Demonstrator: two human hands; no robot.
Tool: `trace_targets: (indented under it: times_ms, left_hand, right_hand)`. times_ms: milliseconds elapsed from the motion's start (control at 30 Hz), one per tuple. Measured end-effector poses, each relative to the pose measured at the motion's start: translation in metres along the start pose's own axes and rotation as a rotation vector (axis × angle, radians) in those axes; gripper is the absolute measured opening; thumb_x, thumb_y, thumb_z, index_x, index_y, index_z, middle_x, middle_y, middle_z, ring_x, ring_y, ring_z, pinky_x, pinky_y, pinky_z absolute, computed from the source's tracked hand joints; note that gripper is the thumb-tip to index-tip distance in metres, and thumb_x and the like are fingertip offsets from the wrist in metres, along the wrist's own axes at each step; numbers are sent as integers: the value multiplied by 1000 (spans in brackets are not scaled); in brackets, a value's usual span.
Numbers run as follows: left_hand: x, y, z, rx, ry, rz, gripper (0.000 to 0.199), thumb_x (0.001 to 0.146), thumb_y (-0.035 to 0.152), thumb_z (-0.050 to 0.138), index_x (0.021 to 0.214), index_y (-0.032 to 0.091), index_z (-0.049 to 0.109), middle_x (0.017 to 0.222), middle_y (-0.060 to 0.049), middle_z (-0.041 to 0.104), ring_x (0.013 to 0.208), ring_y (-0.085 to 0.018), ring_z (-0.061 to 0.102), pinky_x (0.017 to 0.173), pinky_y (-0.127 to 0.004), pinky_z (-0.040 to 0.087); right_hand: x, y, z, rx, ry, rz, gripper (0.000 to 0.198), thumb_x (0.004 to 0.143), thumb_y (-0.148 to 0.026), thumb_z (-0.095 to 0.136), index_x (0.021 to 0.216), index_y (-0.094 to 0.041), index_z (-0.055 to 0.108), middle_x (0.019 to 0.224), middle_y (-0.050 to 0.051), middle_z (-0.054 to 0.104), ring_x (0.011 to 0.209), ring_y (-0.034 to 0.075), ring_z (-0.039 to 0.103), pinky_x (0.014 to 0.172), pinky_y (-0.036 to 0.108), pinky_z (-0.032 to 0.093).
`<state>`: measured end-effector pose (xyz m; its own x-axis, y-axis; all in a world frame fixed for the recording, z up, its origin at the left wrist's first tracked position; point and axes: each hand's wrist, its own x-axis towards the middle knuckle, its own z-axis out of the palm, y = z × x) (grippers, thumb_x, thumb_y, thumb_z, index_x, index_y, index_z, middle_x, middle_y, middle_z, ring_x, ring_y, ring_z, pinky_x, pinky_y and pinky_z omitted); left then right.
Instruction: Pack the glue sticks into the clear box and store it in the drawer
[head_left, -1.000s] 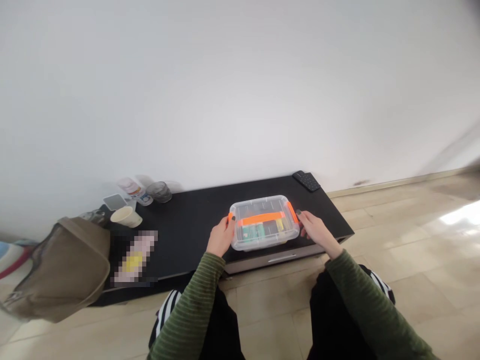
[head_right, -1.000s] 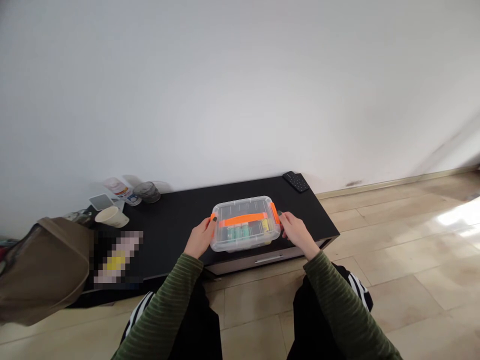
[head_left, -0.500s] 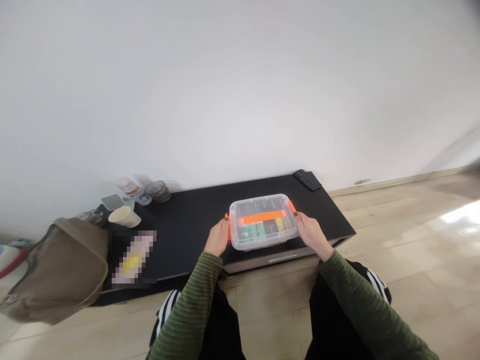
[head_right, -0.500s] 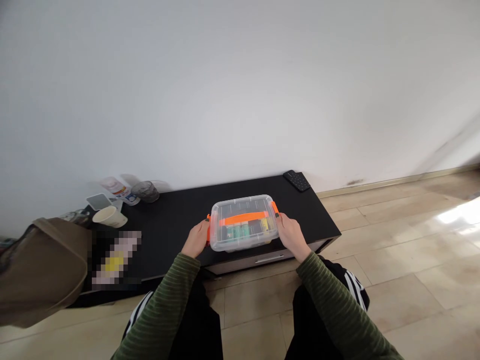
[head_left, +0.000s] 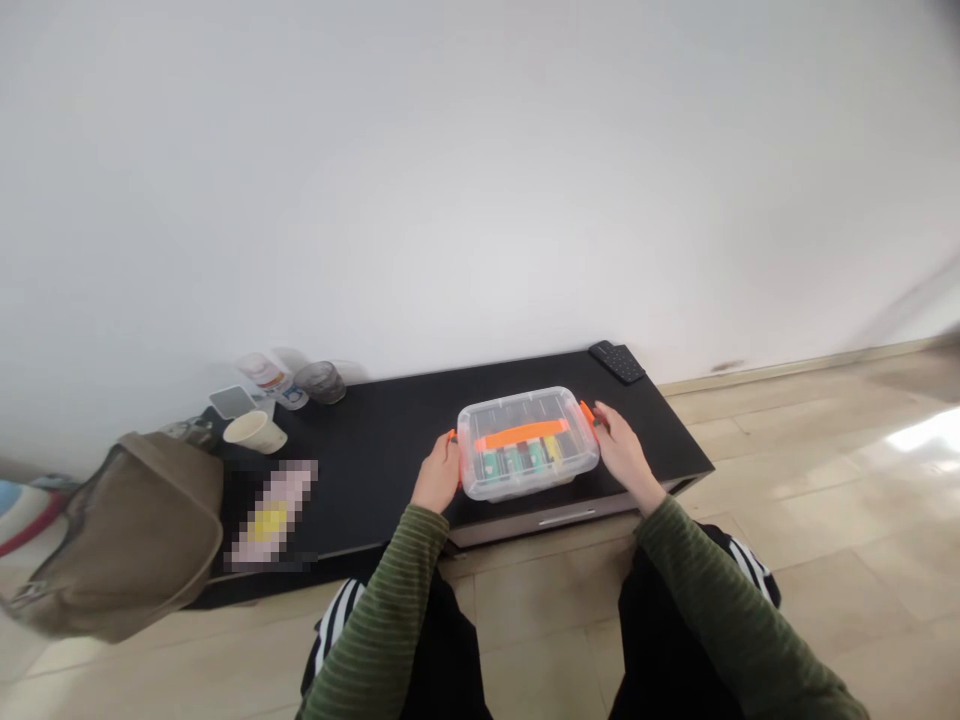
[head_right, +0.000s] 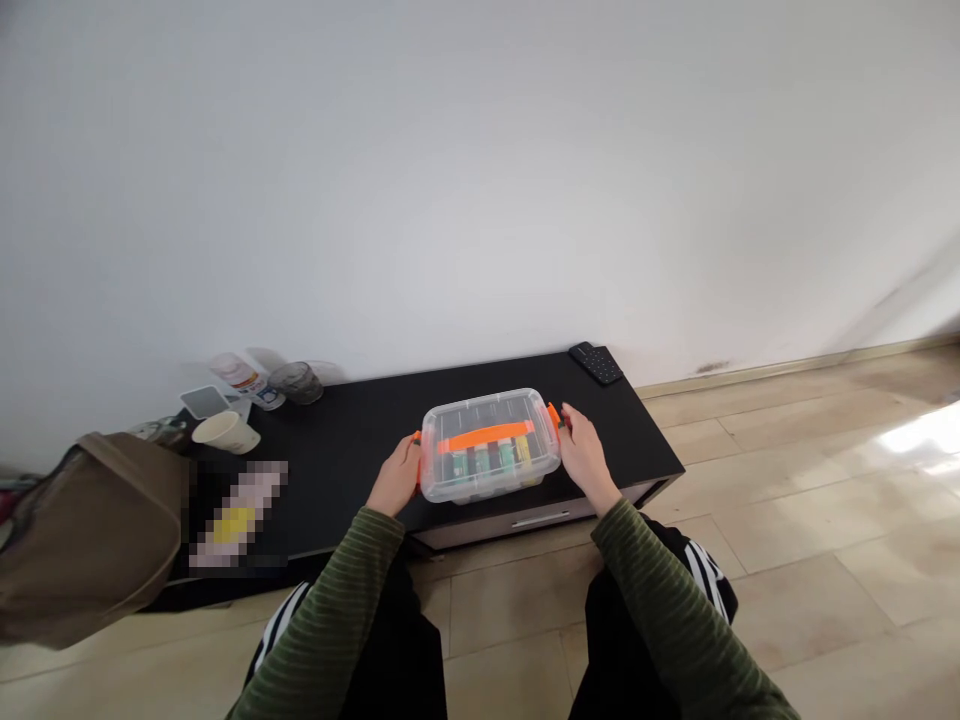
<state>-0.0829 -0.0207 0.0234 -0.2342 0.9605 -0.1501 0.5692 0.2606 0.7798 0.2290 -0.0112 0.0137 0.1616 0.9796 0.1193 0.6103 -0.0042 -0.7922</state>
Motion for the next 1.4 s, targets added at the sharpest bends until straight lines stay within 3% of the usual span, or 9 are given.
trace_targets:
  times_ms: [100, 333, 533, 733, 867, 1033, 1233, 1333, 1400]
  left_hand:
    - [-1, 0, 0, -20, -37, -22, 45, 93, 38, 34, 126, 18, 57, 70, -6, 68, 62, -23, 65, 63, -32, 48]
    - [-2, 0, 1, -88, -110, -47, 42, 92, 37, 31, 122, 20, 55, 50, 3, 53, 40, -18, 52, 48, -29, 42]
    - [5, -4, 2, -171, -165, -80, 32, 92, 38, 32, 104, 19, 55, 50, 4, 51, 38, -16, 50, 43, -28, 43]
    - [6, -6, 5, -213, -164, -64, 28, 92, 37, 33, 98, 20, 54, 50, 4, 52, 37, -16, 51, 42, -28, 42]
    - [6, -8, 5, -172, -112, -63, 24, 90, 34, 37, 92, 19, 55, 51, 2, 55, 40, -15, 53, 48, -27, 44]
    - [9, -11, -3, -165, -61, -100, 23, 88, 31, 33, 87, 20, 54, 50, 2, 53, 40, -16, 53, 48, -29, 45]
    - [7, -14, -12, -251, 1, -201, 27, 89, 31, 34, 101, 18, 54, 70, -4, 63, 48, -18, 60, 49, -31, 49]
    - [3, -14, -18, -114, 44, -185, 37, 91, 33, 36, 120, 18, 52, 91, -11, 68, 68, -24, 68, 61, -36, 54]
    - [-1, -14, -22, 74, 173, -81, 45, 91, 34, 39, 132, 18, 47, 111, -16, 66, 92, -29, 68, 77, -42, 53]
  right_hand:
    - [4, -8, 1, -48, -38, -90, 42, 91, -32, 37, 120, -17, 64, 128, 10, 62, 120, 24, 53, 104, 37, 38]
    - [6, -21, 4, -114, -158, -47, 36, 86, -38, 50, 109, -17, 67, 106, 8, 69, 98, 25, 60, 88, 33, 44]
    - [2, -21, 7, -112, -44, -184, 27, 87, -28, 44, 101, -21, 66, 115, 9, 67, 126, 26, 49, 104, 37, 37]
    - [-4, -22, 6, -141, -23, -243, 31, 92, -30, 38, 108, -19, 63, 120, 12, 65, 125, 27, 51, 106, 43, 39]
    - [-11, -23, 4, 4, 77, -312, 40, 95, -31, 36, 128, -18, 54, 130, 13, 60, 121, 25, 55, 105, 43, 42]
    - [-5, -13, -6, 377, 149, -281, 39, 90, -37, 54, 126, -21, 54, 122, 12, 64, 112, 22, 63, 97, 40, 51]
    - [30, 29, -57, 674, 506, -314, 46, 80, -33, 70, 122, -24, 55, 106, 4, 65, 97, 16, 65, 92, 38, 53]
    - [40, 50, -74, 511, 410, -356, 25, 79, -29, 70, 101, -21, 61, 94, 3, 65, 89, 17, 65, 86, 37, 54]
    - [41, 58, -75, 279, 286, -409, 13, 82, -28, 65, 93, -21, 63, 95, 5, 65, 91, 19, 64, 85, 38, 53]
